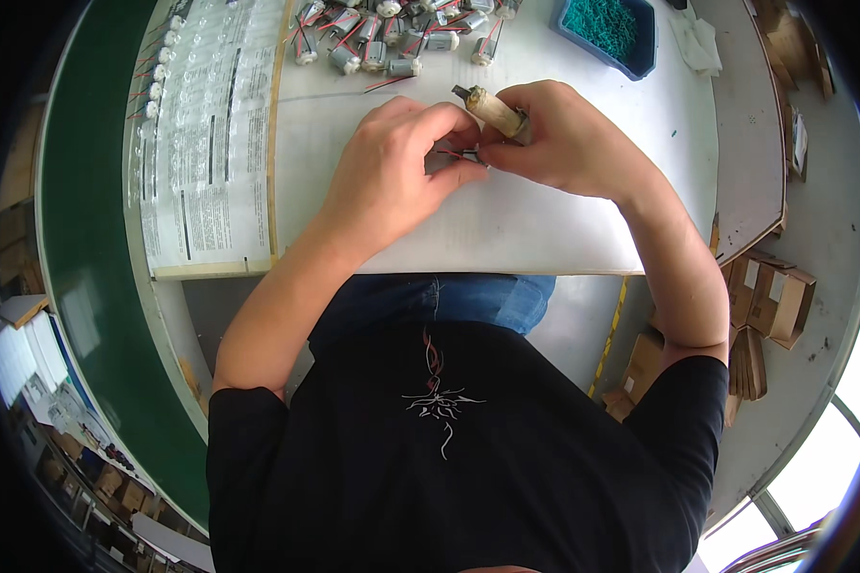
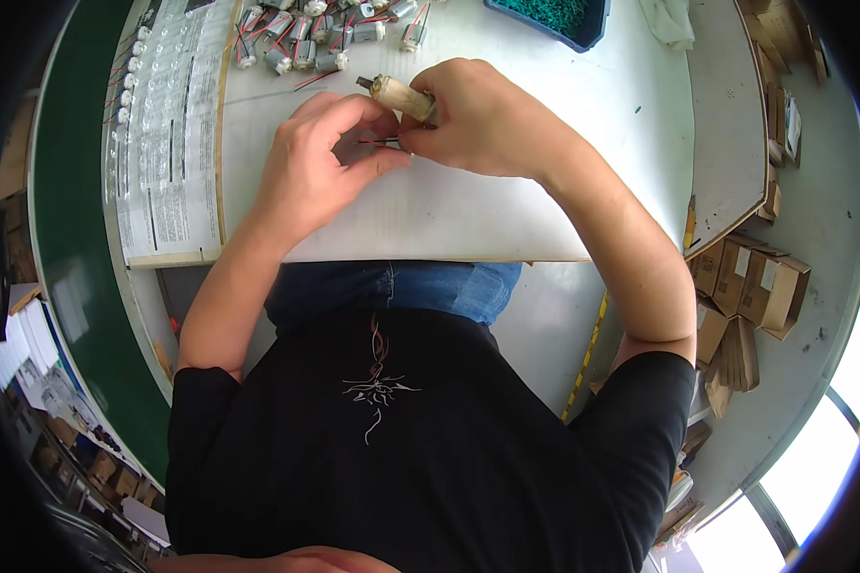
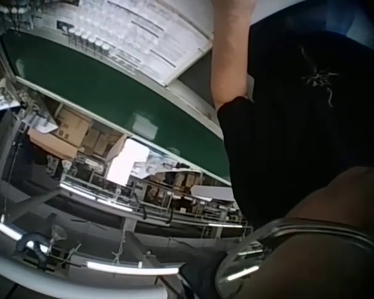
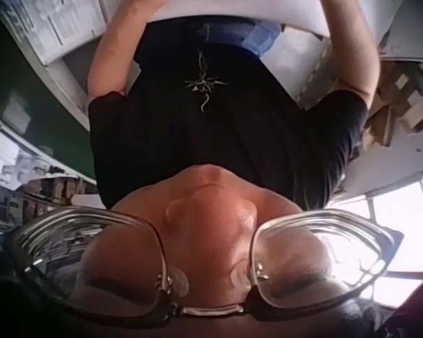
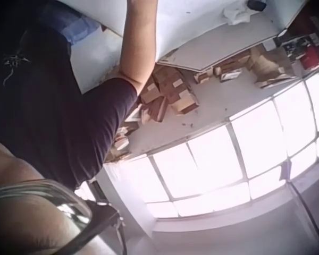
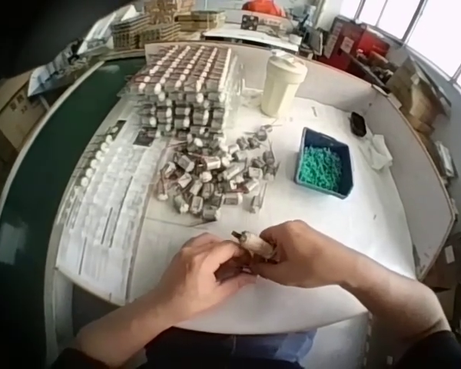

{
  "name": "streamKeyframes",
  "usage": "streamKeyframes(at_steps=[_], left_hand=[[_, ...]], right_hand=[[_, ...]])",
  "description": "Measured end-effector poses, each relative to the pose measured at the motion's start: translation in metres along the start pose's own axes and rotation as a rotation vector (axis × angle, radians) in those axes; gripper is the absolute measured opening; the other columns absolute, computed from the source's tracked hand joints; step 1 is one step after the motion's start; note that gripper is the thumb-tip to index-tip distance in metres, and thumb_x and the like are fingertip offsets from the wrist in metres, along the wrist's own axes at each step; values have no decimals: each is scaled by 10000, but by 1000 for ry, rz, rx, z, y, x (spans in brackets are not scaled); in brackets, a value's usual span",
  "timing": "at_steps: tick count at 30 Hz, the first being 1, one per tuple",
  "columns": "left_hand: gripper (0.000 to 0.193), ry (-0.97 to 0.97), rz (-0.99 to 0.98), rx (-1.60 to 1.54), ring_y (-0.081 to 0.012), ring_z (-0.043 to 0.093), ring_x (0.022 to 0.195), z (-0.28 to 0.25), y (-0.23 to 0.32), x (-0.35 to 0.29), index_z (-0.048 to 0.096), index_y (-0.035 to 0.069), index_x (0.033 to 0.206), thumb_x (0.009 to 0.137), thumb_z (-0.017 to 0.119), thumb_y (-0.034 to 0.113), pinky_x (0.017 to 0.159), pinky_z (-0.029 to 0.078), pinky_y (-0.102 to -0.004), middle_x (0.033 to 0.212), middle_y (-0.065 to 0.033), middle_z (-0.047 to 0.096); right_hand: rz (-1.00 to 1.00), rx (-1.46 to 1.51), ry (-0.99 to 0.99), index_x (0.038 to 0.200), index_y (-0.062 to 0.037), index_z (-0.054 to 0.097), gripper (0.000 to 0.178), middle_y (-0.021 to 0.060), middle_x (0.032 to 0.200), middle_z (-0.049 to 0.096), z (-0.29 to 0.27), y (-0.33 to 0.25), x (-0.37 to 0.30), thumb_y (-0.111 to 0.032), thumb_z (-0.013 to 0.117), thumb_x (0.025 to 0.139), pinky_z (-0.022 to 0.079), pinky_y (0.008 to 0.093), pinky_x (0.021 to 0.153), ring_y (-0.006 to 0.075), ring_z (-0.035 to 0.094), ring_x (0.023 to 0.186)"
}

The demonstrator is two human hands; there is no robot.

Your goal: Assembling small electronic components by connecting wires and using a hand-held tool at a production workbench.

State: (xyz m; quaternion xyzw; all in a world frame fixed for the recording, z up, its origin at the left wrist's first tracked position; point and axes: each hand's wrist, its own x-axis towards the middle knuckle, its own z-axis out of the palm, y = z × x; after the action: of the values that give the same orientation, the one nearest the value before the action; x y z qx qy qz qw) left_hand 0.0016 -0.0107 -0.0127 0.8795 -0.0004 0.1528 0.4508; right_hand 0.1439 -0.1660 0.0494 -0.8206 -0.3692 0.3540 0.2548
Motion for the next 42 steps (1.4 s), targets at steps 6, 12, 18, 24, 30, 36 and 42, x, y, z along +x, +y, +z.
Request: streamKeyframes(at_steps=[6, 12, 18, 24, 30, 36, 42], left_hand=[[268, 5, 7, -16, -244, 710, 939, 1, 0, 0, 770, 18, 1020, 779, 884, 50, 813, 615, -376, 965, -92, 775], [206, -25, 60, 3, -247, 700, 936, -1, -2, 2, 804, 43, 974, 779, 872, 51, 834, 583, -377, 980, -73, 784], [190, -35, 12, 28, -241, 680, 951, -2, 2, 1, 822, 58, 966, 782, 868, 64, 859, 560, -368, 963, -56, 778], [216, -54, -3, 34, -236, 665, 977, 0, 2, 2, 831, 65, 1000, 787, 868, 75, 876, 553, -365, 956, -51, 772], [227, -49, 5, 46, -240, 655, 994, -1, 4, 1, 837, 73, 1027, 801, 859, 80, 896, 541, -370, 987, -54, 764], [228, -56, 4, 55, -240, 644, 1006, 0, 4, 0, 837, 76, 1035, 807, 854, 84, 914, 531, -372, 999, -53, 752], [232, -61, 12, 69, -235, 634, 1018, 1, 4, 1, 837, 78, 1039, 808, 853, 85, 923, 526, -370, 1003, -42, 746]], right_hand=[[27, 111, 40, 925, 60, 731, 287, 137, 682, 656, 7, 11, -4, -194, 815, 821, 514, 364, 617, 206, 625, 627], [88, 12, 94, 924, 15, 719, 323, 34, 746, 646, 0, 10, -14, -257, 882, 859, 478, 299, 639, 113, 571, 691], [-23, -27, 113, 917, -31, 710, 297, 43, 774, 656, 0, 28, -34, -297, 842, 915, 486, 338, 633, 164, 609, 700], [-302, -581, 412, 855, -77, 686, 299, 42, 771, 602, 26, 31, -53, -343, 807, 923, 495, 378, 602, 220, 611, 690], [-351, -761, 536, 820, -118, 683, 324, 28, 791, 558, 37, 28, -51, -411, 809, 875, 508, 348, 592, 192, 597, 729], [-350, -765, 519, 820, -122, 684, 317, 27, 797, 553, 37, 29, -53, -407, 814, 864, 506, 339, 587, 189, 601, 742], [-346, -775, 528, 817, -120, 686, 317, 24, 796, 552, 37, 28, -54, -407, 811, 867, 505, 335, 585, 184, 596, 737]])
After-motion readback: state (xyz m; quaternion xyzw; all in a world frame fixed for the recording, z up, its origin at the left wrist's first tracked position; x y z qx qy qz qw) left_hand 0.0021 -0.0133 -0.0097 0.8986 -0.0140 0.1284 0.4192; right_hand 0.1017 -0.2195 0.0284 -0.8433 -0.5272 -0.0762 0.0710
